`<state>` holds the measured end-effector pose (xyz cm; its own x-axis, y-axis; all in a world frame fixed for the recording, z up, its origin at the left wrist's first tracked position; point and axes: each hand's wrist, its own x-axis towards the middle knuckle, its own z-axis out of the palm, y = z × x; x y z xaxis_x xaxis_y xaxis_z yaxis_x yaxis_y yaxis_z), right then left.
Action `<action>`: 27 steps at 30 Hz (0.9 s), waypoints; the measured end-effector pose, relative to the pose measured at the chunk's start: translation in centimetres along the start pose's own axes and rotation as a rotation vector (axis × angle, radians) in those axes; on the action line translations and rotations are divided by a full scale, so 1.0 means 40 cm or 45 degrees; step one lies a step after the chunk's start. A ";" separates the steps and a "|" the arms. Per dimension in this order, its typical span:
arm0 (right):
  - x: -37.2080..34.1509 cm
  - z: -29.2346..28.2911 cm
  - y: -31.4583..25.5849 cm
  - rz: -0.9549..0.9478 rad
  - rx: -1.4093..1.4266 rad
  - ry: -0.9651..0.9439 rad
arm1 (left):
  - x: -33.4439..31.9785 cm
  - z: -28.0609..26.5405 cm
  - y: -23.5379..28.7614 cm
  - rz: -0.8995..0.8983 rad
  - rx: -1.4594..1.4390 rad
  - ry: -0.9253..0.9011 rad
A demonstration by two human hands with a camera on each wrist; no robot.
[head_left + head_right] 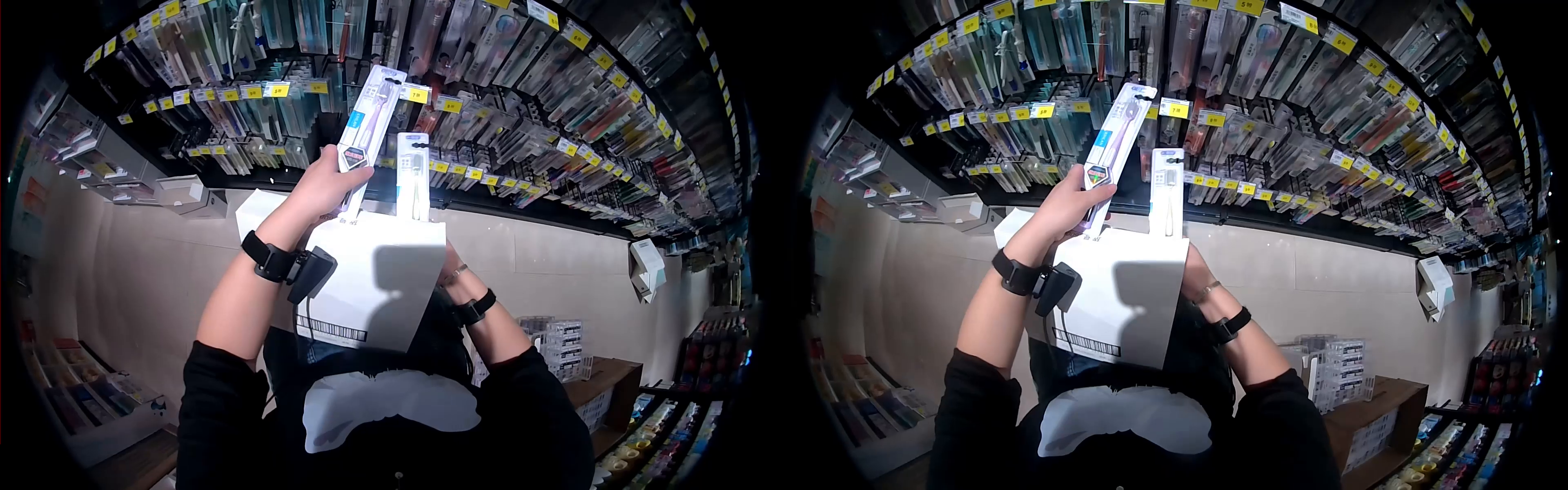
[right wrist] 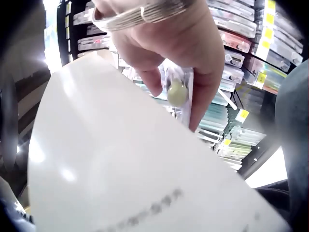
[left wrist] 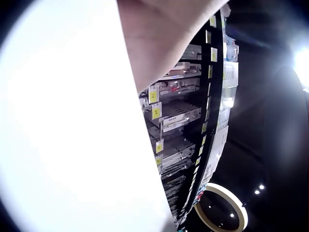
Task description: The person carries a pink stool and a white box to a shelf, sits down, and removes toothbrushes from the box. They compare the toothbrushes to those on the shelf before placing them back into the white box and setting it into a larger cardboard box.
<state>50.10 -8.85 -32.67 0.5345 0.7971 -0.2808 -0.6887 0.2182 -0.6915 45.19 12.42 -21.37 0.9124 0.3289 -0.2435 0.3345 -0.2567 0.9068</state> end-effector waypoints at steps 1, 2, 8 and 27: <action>0.048 -0.028 -0.017 -0.090 -0.093 -0.023 | 0.033 0.001 -0.010 -0.036 -0.033 -0.023; 0.087 -0.044 -0.042 -0.047 -0.192 0.030 | 0.067 0.001 -0.024 -0.073 -0.064 -0.044; 0.238 -0.104 -0.140 0.031 -0.385 0.232 | 0.175 -0.003 -0.105 -0.150 0.043 -0.172; 0.236 -0.164 -0.138 -0.064 -0.334 0.177 | 0.227 -0.004 -0.140 -0.102 0.233 -0.191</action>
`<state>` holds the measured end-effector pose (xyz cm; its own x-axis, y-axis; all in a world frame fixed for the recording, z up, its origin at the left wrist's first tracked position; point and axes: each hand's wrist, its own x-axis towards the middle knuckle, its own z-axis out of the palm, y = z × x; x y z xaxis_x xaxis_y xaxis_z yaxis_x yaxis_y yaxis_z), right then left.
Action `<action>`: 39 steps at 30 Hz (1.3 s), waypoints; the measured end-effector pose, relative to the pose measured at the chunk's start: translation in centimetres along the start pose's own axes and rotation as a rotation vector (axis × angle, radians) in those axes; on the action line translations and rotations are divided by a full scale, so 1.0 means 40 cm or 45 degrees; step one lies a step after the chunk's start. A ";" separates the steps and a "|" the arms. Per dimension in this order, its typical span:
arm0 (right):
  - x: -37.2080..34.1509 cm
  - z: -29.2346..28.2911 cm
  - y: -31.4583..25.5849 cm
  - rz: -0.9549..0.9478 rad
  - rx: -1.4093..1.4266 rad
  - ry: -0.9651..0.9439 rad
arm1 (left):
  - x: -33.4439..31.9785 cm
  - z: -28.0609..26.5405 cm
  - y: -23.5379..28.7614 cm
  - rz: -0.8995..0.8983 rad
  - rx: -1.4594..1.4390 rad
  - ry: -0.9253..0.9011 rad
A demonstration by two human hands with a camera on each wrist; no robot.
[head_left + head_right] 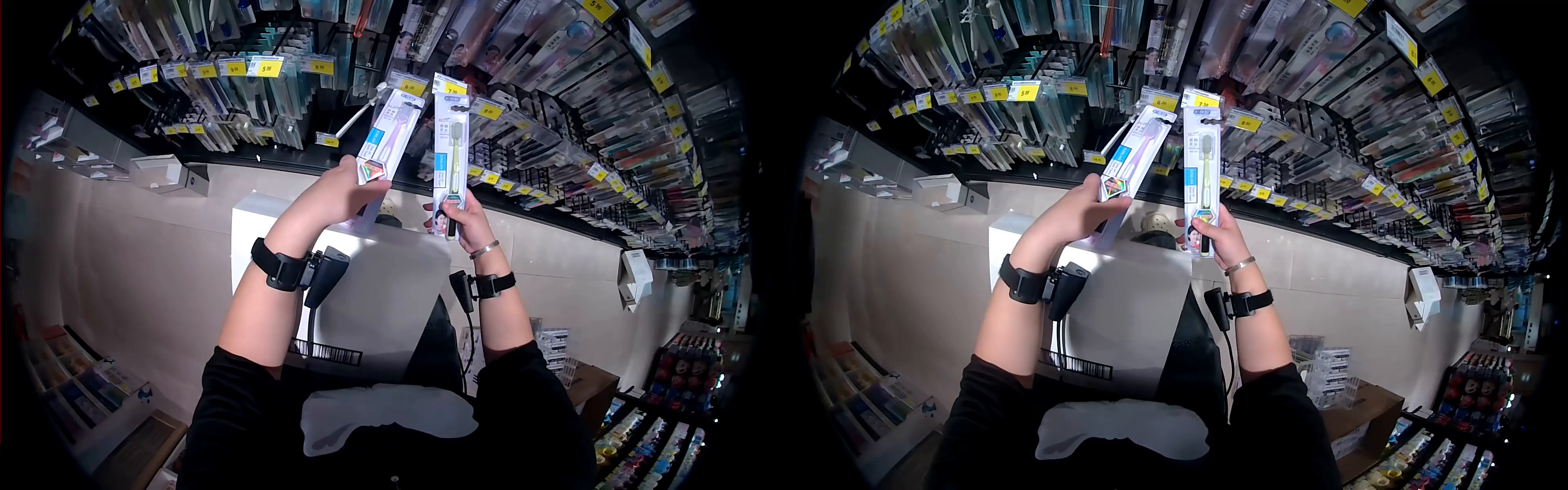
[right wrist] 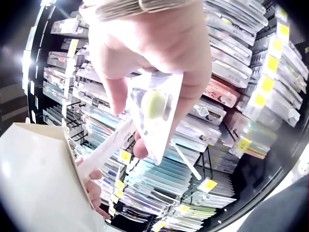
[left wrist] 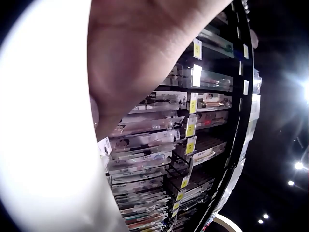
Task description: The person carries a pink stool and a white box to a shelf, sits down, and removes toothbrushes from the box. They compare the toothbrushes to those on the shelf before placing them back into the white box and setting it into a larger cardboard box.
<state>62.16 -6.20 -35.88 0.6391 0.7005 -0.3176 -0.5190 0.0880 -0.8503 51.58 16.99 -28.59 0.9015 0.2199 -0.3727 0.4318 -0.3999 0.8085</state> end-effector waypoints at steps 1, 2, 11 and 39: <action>0.001 -0.007 0.014 0.021 -0.016 0.000 | -0.002 -0.001 0.004 -0.021 -0.008 -0.018; 0.004 -0.013 0.025 0.019 -0.026 0.007 | -0.004 0.000 0.002 -0.001 -0.015 -0.005; 0.035 0.006 0.018 0.122 -0.150 0.148 | -0.032 -0.008 0.006 0.070 -0.068 0.019; 0.008 -0.001 -0.043 -0.072 -0.076 0.152 | 0.037 0.055 0.045 -0.005 -0.150 0.085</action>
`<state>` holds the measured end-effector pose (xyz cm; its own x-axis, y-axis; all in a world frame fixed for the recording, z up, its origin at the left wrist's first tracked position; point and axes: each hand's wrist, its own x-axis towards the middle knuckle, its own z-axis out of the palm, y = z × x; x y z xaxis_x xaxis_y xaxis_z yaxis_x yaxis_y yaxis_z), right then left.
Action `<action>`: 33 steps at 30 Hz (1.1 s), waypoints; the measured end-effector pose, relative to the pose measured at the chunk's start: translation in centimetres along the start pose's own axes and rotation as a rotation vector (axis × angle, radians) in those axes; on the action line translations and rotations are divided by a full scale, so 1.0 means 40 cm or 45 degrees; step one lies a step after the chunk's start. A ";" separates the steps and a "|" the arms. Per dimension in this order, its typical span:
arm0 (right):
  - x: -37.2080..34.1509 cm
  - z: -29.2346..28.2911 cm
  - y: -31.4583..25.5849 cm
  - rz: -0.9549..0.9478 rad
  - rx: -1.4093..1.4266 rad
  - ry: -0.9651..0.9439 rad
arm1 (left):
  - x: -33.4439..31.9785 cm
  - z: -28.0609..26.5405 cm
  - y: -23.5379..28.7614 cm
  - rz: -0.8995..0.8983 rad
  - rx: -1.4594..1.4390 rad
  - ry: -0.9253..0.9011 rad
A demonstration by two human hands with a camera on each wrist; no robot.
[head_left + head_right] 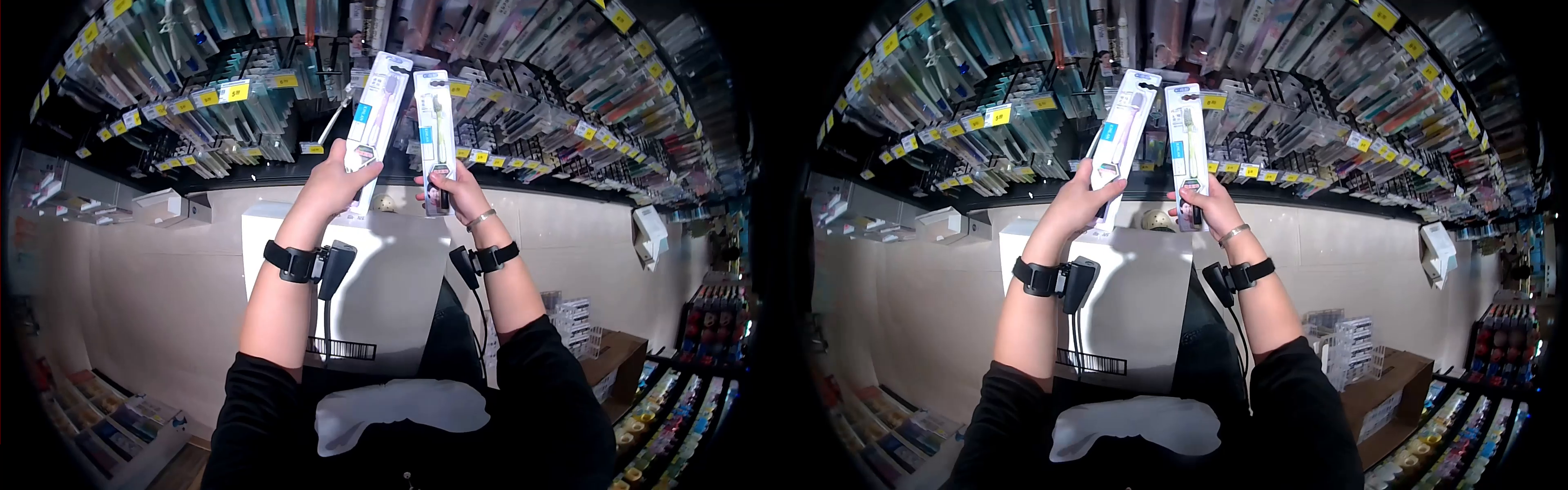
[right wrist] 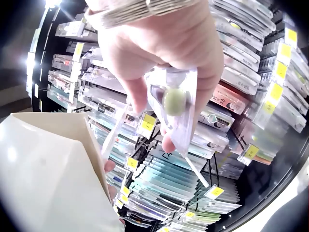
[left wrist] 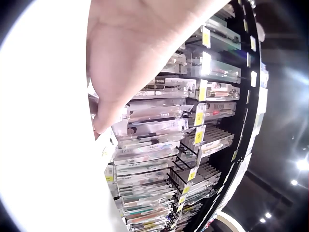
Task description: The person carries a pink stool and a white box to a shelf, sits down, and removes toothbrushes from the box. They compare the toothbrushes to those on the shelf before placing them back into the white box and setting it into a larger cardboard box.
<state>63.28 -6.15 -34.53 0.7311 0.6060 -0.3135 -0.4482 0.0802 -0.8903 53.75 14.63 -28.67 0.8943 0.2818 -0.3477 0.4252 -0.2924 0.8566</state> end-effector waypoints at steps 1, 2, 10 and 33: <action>-0.005 0.001 0.008 -0.027 0.049 -0.003 | 0.017 0.010 -0.024 0.048 -0.030 0.016; 0.007 -0.014 0.031 -0.028 0.127 -0.082 | 0.024 0.016 -0.026 0.096 -0.059 0.025; 0.113 -0.027 0.093 -0.018 0.177 -0.227 | 0.030 0.028 -0.022 0.087 -0.150 0.013; 0.469 -0.081 0.186 -0.117 -0.523 0.284 | 0.023 0.017 -0.014 -0.040 -0.164 -0.024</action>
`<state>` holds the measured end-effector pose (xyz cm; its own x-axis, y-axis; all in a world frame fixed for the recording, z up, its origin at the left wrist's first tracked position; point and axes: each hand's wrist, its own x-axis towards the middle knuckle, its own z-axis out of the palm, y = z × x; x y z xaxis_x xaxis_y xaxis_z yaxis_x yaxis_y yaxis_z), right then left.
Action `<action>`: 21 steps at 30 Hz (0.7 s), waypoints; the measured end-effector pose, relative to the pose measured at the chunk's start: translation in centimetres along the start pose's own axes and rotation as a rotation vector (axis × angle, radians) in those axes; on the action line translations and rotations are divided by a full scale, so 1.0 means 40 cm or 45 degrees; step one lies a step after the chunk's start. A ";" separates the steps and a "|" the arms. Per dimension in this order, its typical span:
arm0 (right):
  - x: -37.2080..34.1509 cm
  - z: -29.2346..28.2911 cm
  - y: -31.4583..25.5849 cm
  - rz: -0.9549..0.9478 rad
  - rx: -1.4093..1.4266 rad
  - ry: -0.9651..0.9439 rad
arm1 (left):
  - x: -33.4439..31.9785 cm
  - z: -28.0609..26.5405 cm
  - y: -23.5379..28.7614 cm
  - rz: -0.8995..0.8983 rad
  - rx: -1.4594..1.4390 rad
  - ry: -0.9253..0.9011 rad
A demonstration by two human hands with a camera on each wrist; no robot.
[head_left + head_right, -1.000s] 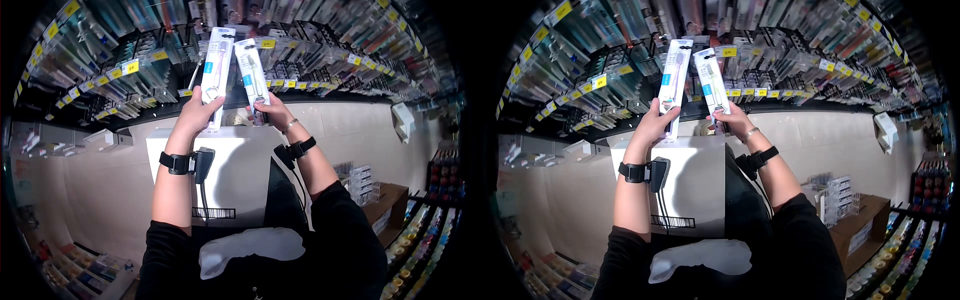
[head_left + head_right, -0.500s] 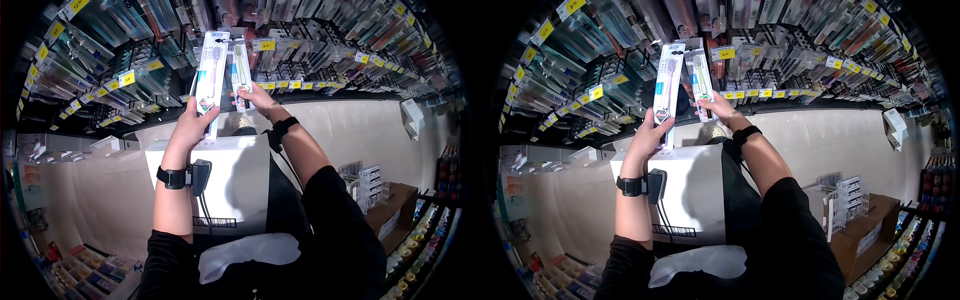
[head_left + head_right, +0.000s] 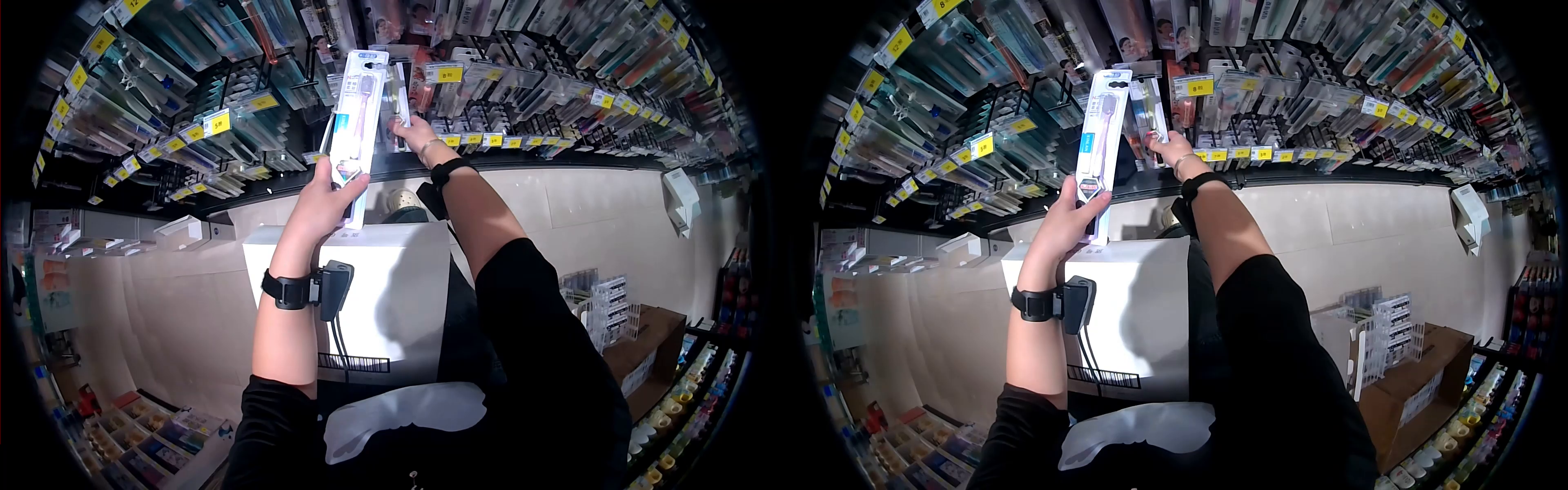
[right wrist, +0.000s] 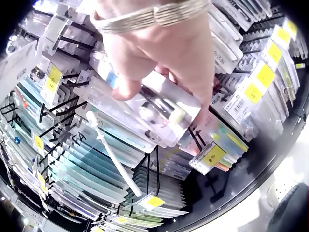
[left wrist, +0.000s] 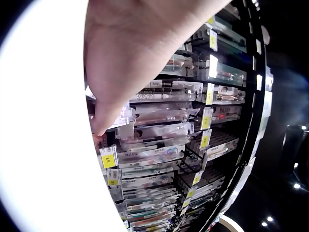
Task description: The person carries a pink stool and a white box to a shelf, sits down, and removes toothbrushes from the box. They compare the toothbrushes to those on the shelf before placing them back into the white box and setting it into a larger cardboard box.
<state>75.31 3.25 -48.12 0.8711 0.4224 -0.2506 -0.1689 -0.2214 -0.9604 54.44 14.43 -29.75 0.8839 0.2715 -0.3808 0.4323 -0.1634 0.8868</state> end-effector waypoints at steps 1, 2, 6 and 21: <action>0.008 -0.007 -0.016 0.009 -0.207 0.103 | 0.002 0.000 -0.006 0.019 0.004 0.006; 0.014 -0.002 -0.037 0.003 -0.303 0.127 | 0.006 0.000 -0.015 0.039 0.008 0.013; -0.033 0.014 -0.124 0.392 -0.540 0.206 | -0.009 -0.007 0.004 0.039 0.063 0.017; -0.501 0.052 -0.429 -0.111 0.398 -0.976 | -0.205 -0.037 0.075 0.245 0.159 0.104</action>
<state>59.78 0.41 -26.88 0.3505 0.9332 -0.0787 -0.3345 0.0463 -0.9412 48.22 13.10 -23.57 0.9370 0.2988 -0.1809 0.2803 -0.3340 0.8999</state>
